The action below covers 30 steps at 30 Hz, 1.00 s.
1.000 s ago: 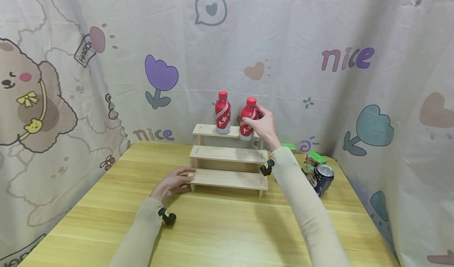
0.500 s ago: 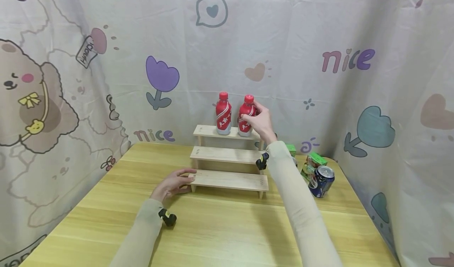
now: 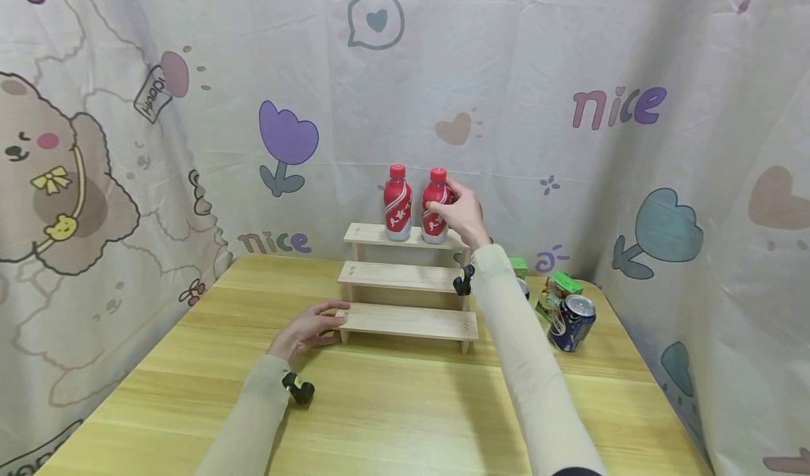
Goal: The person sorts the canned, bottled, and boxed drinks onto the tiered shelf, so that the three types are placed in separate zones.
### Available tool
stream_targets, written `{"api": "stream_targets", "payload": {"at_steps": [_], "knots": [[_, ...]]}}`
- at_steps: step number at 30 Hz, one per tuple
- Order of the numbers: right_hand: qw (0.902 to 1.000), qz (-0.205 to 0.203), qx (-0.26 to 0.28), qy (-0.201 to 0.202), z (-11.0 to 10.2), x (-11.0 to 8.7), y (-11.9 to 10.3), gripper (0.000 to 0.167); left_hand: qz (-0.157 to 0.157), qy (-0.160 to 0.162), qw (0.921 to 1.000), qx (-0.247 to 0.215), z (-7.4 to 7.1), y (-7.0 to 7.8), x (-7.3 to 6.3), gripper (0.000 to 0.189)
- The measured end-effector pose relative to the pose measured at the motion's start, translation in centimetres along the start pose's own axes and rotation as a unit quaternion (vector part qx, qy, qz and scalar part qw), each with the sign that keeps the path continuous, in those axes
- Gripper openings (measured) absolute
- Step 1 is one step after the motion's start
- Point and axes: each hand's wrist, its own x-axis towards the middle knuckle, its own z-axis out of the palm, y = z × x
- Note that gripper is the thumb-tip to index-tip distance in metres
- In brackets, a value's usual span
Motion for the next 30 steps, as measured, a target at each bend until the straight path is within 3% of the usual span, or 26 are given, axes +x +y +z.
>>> {"api": "stream_targets", "payload": {"at_steps": [20, 30], "knots": [[0.9999, -0.012, -0.003, 0.004, 0.57, 0.53, 0.18, 0.062, 0.007, -0.018, 0.9998, 0.002, -0.23, 0.07, -0.15, 0.041], [1.0000, -0.004, -0.001, 0.000, 0.78, 0.77, 0.38, 0.063, 0.001, -0.012, 0.9999, -0.004, -0.12, 0.15, -0.19, 0.038]]}}
